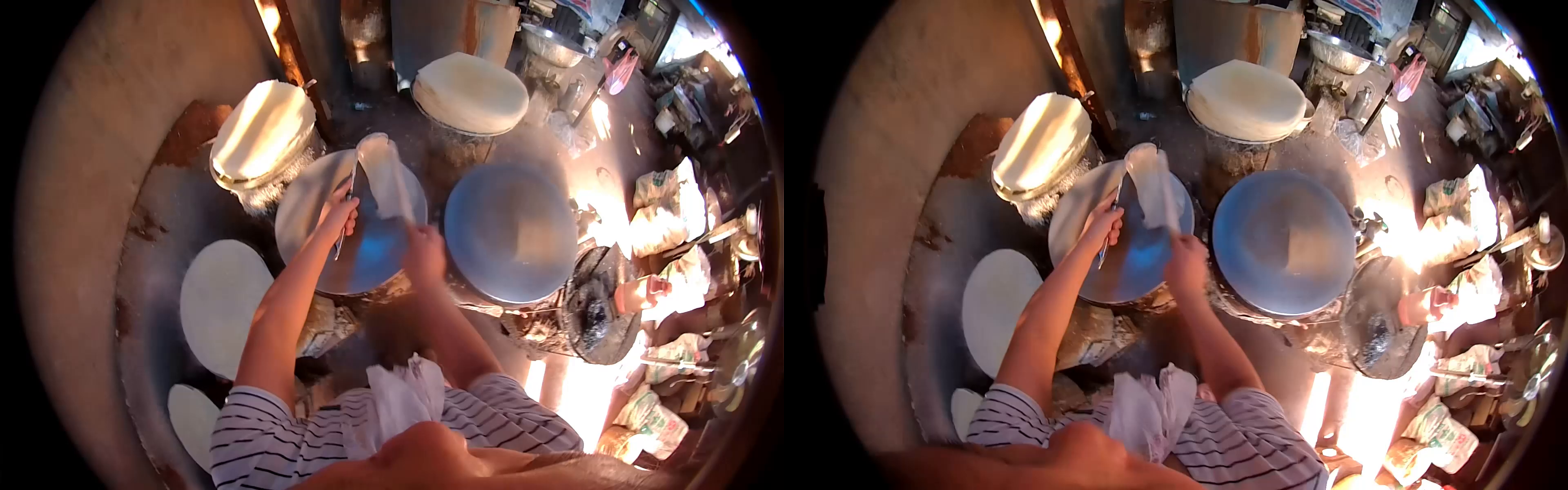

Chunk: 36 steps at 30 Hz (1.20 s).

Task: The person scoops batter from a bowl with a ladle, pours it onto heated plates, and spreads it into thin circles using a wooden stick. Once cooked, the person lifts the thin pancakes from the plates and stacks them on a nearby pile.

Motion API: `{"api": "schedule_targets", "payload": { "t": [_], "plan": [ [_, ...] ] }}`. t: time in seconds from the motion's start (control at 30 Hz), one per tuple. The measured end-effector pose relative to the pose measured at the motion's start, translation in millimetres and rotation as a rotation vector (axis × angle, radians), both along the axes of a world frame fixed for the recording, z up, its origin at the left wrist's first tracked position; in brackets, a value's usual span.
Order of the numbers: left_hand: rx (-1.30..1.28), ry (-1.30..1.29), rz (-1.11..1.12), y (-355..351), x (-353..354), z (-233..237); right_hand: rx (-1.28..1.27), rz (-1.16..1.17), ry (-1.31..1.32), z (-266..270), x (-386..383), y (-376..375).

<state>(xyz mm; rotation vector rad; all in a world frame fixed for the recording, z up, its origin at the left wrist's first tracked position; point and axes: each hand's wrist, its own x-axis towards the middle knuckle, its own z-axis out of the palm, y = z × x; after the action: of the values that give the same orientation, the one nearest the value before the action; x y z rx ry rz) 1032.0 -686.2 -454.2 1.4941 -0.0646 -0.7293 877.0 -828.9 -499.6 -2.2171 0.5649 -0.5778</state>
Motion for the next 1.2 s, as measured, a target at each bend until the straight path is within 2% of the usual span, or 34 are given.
{"api": "schedule_targets", "payload": {
  "t": [0.03,0.13,0.17,0.27,0.3,0.37,0.5,0.53,0.63,0.67,0.7,0.77,0.87,0.97,1.0,1.07,1.2],
  "plan": [
    [0.032,-0.024,-0.012,10.2,6.1,1.1,0.134,-0.051,-0.013,0.4,-22.8,4.0],
    [0.074,-0.024,-0.027,37.9,5.8,-3.9,0.093,0.016,0.161,-0.9,-52.1,27.0],
    [0.123,-0.057,-0.032,41.9,3.1,-7.9,-0.011,0.049,0.185,6.1,-45.6,39.4],
    [0.224,-0.182,-0.013,41.9,9.1,-7.0,-0.161,0.086,0.075,1.9,13.1,36.5],
    [0.18,-0.201,-0.005,46.7,6.4,-8.2,-0.119,0.056,0.017,1.4,21.5,22.8],
    [0.118,-0.237,0.001,63.1,11.9,-8.9,-0.221,0.003,-0.026,4.1,-1.7,11.0],
    [0.15,-0.308,0.0,90.3,2.2,-2.5,-0.127,0.063,0.103,-5.3,-21.4,46.3],
    [0.16,-0.29,0.013,91.2,-0.8,-3.8,-0.075,0.11,-0.003,5.6,-9.4,51.1],
    [0.175,-0.306,0.081,96.6,-8.6,-7.3,-0.21,0.114,-0.107,-10.7,28.0,21.8],
    [0.093,-0.222,0.149,100.6,-6.2,13.1,-0.17,0.126,-0.025,3.6,19.6,10.8],
    [0.04,-0.051,0.237,122.5,-45.6,28.4,-0.114,0.211,-0.058,-0.9,-7.9,1.2],
    [-0.064,-0.04,0.289,132.8,-73.3,49.9,-0.031,0.153,-0.068,-5.4,-1.9,35.6],
    [-0.108,-0.025,0.389,143.6,-106.1,67.5,0.04,0.296,-0.07,11.1,25.1,56.1],
    [-0.142,-0.03,0.431,154.5,-122.1,73.1,-0.112,0.371,-0.136,3.4,22.0,23.3],
    [-0.129,-0.052,0.447,155.2,-126.0,75.4,-0.155,0.32,-0.061,20.2,12.5,4.9],
    [-0.139,-0.088,0.475,149.5,-129.1,75.3,-0.297,0.275,-0.045,15.3,20.3,-26.9],
    [-0.202,-0.095,0.58,118.4,-131.2,73.0,-0.172,0.44,-0.003,0.2,43.7,-4.4]
  ]
}}
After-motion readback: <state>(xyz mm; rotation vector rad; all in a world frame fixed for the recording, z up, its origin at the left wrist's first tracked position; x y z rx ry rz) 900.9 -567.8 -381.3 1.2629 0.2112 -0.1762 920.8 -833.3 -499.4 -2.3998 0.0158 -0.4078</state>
